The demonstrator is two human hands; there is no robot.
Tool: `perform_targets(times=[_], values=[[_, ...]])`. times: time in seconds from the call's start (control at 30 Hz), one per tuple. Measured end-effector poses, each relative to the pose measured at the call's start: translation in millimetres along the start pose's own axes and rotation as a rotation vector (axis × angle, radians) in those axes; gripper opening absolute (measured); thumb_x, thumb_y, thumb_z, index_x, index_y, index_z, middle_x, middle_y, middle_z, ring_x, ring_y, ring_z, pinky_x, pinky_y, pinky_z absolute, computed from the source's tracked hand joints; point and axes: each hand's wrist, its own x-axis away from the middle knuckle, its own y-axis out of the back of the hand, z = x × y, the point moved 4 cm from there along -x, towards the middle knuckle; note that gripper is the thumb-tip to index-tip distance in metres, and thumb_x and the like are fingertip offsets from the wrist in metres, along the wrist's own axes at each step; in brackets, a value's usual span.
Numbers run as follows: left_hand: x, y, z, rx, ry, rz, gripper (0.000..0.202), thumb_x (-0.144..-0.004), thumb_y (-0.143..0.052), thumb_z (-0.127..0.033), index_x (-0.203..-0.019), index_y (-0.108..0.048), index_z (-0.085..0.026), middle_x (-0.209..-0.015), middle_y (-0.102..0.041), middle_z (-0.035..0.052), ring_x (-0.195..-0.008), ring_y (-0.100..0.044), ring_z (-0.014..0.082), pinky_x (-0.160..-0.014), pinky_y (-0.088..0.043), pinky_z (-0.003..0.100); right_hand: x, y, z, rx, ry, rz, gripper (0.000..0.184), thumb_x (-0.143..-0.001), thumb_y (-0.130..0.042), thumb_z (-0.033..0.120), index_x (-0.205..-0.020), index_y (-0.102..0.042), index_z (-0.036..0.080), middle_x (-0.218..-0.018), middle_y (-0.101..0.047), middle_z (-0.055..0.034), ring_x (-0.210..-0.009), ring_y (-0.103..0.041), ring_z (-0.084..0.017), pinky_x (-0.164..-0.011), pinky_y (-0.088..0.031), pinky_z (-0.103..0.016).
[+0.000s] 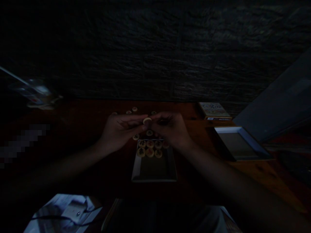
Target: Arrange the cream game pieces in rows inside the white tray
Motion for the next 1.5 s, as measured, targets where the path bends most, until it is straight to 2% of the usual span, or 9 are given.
perform_targets(times=[0.2, 0.43, 0.57, 0.73, 0.8, 0.97, 1.13, 1.3, 1.5], values=[[-2.0, -0.4, 1.3, -0.009, -0.043, 0.023, 0.033, -0.079, -0.085, -0.018, -0.111, -0.081, -0.019, -0.104, -0.083, 0.0083, -0.091, -0.080, 0.0216, -0.082, -0.066, 0.032, -1.9, 0.6, 2.5, 0.006, 0.028, 0.017, 0.029, -0.075, -0.089, 0.042, -0.088, -0.081, 0.018, -0.062, -0.070, 0.0000, -0.046, -0.056, -0.009, -0.041, -0.043, -0.019], [-0.2, -3.4, 1.8, -0.029, -0.042, 0.062, 0.033, -0.084, -0.083, -0.024, -0.116, -0.080, -0.017, -0.115, -0.081, 0.0105, -0.101, -0.079, 0.0234, -0.090, -0.064, 0.033, 1.5, -0.1, 3.1, 0.029, 0.020, -0.007, 0.029, -0.074, -0.090, 0.043, -0.083, -0.080, 0.017, -0.062, -0.070, -0.0006, -0.044, -0.056, -0.009, -0.036, -0.040, -0.017], [-0.1, -3.0, 1.6, 0.018, 0.024, 0.028, 0.025, -0.088, -0.079, -0.029, -0.110, -0.082, -0.017, -0.105, -0.083, 0.0091, -0.090, -0.080, 0.0223, -0.081, -0.066, 0.032, 3.1, -2.2, 4.9, 0.050, -0.014, 0.017, 0.028, -0.080, -0.085, 0.044, -0.088, -0.081, 0.017, -0.056, -0.065, 0.0020, -0.039, -0.052, -0.009, -0.032, -0.038, -0.017], [-1.9, 0.7, 1.9, -0.008, 0.091, -0.026, 0.025, -0.089, -0.078, -0.031, -0.109, -0.082, -0.018, -0.091, -0.083, 0.0073, -0.075, -0.079, 0.0203, -0.071, -0.065, 0.031, 0.6, -3.2, 5.0, 0.036, -0.024, 0.059, 0.028, -0.082, -0.083, 0.041, -0.095, -0.082, 0.017, -0.062, -0.070, 0.0007, -0.045, -0.057, -0.010, -0.035, -0.041, -0.017], [-2.6, 2.0, 1.9, 0.007, 0.095, -0.039, 0.026, -0.086, -0.081, -0.031, -0.109, -0.082, -0.017, -0.094, -0.083, 0.0079, -0.078, -0.080, 0.0208, -0.074, -0.065, 0.031, -0.3, -2.8, 3.5, 0.023, -0.029, 0.066, 0.031, -0.079, -0.085, 0.039, -0.100, -0.082, 0.017, -0.069, -0.074, -0.0007, -0.047, -0.058, -0.010, -0.039, -0.044, -0.018], [-3.1, 1.0, 3.8, 0.102, 0.061, 0.005, 0.034, -0.077, -0.088, -0.021, -0.110, -0.081, -0.017, -0.112, -0.082, 0.0096, -0.101, -0.079, 0.0232, -0.092, -0.063, 0.033, -0.9, -2.6, 2.5, 0.004, -0.009, 0.078, 0.037, -0.071, -0.091, 0.038, -0.100, -0.081, 0.017, -0.077, -0.077, -0.0028, -0.050, -0.060, -0.010, -0.045, -0.048, -0.020], [-0.7, -3.1, 5.0, 0.081, 0.035, 0.069, 0.035, -0.077, -0.086, -0.018, -0.112, -0.081, -0.017, -0.115, -0.081, 0.0109, -0.101, -0.079, 0.0241, -0.091, -0.064, 0.035, 0.5, -2.8, 1.8, 0.021, -0.034, 0.041, 0.038, -0.073, -0.089, 0.047, -0.094, -0.080, 0.017, -0.067, -0.072, -0.0010, -0.047, -0.057, -0.010, -0.040, -0.041, -0.020], [0.3, -5.0, 3.7, 0.071, 0.019, 0.082, 0.035, -0.077, -0.087, -0.018, -0.112, -0.081, -0.017, -0.113, -0.081, 0.0104, -0.102, -0.079, 0.0235, -0.094, -0.063, 0.035, -0.9, -3.2, 5.2, 0.033, -0.009, 0.058, 0.037, -0.071, -0.091, 0.047, -0.087, -0.080, 0.016, -0.059, -0.068, 0.0005, -0.046, -0.056, -0.010, -0.041, -0.042, -0.020], [-3.1, -0.3, 5.8, -0.001, -0.012, 0.044, 0.036, -0.081, -0.086, -0.026, -0.114, -0.079, -0.016, -0.108, -0.082, 0.0111, -0.096, -0.079, 0.0234, -0.084, -0.065, 0.033, -0.5, -1.4, 5.8, 0.007, -0.035, 0.028, 0.041, -0.073, -0.090, 0.040, -0.104, -0.079, 0.015, -0.069, -0.074, -0.0016, -0.048, -0.058, -0.010, -0.042, -0.044, -0.019]])
